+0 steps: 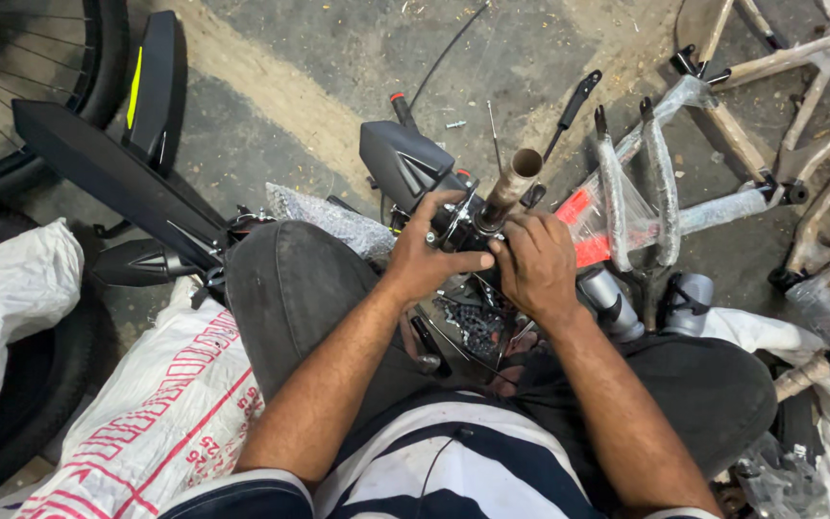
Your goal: The person sits on the workshop floor among bicycle frames and parts, fitting the handlebar stem and headset components onto a bicycle fork and frame by hand and with a wrench. They reposition the frame, attach a black plastic cover, and use pliers on a metal tube near the end.
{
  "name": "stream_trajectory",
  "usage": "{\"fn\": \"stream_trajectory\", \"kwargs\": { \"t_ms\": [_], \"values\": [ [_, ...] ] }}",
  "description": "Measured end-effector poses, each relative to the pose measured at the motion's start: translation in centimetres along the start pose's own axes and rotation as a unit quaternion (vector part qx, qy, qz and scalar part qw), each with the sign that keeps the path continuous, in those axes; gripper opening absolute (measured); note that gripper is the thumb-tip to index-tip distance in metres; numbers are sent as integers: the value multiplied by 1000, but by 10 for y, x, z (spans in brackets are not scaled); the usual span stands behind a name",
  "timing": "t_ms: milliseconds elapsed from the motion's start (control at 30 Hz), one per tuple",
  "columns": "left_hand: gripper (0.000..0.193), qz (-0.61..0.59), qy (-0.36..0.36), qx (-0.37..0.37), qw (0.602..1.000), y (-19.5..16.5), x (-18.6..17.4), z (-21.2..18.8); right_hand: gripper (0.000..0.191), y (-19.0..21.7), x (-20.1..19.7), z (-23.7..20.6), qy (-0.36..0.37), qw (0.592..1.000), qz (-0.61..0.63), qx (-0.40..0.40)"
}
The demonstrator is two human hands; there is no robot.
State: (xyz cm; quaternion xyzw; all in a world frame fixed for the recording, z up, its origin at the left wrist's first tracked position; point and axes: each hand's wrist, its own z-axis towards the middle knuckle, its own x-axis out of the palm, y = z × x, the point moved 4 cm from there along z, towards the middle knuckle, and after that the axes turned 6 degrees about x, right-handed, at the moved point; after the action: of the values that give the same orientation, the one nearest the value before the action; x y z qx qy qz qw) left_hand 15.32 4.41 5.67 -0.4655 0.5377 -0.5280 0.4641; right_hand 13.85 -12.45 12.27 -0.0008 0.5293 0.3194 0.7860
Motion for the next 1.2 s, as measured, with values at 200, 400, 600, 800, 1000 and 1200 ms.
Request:
{"fn": "stream_trajectory", "kwargs": {
  "t_ms": [200, 400, 600, 800, 1000, 1200],
  "values": [
    [87, -15, -12, 13, 1000, 1, 0, 0, 25, -1, 1, -2, -29, 999, 19, 18],
    [87, -43, -18, -22, 999, 3, 0, 0, 26, -2, 2, -3, -12, 1000, -1, -6],
    [88, -37, -28, -35, 998, 5, 1, -3, 19, -10, 3, 0, 33, 999, 0, 25],
    [87, -84, -35, 7, 996, 9, -2, -7, 23, -5, -7, -1, 28, 998, 61, 4],
    [86, -212, -15, -32, 977, 8, 0, -8, 19, 6, -7, 20, 70, 997, 16, 30],
    [90, -277, -7, -20, 961, 1, -4, -6, 34, -26, -52, -11, -29, 997, 11, 68]
  ]
}}
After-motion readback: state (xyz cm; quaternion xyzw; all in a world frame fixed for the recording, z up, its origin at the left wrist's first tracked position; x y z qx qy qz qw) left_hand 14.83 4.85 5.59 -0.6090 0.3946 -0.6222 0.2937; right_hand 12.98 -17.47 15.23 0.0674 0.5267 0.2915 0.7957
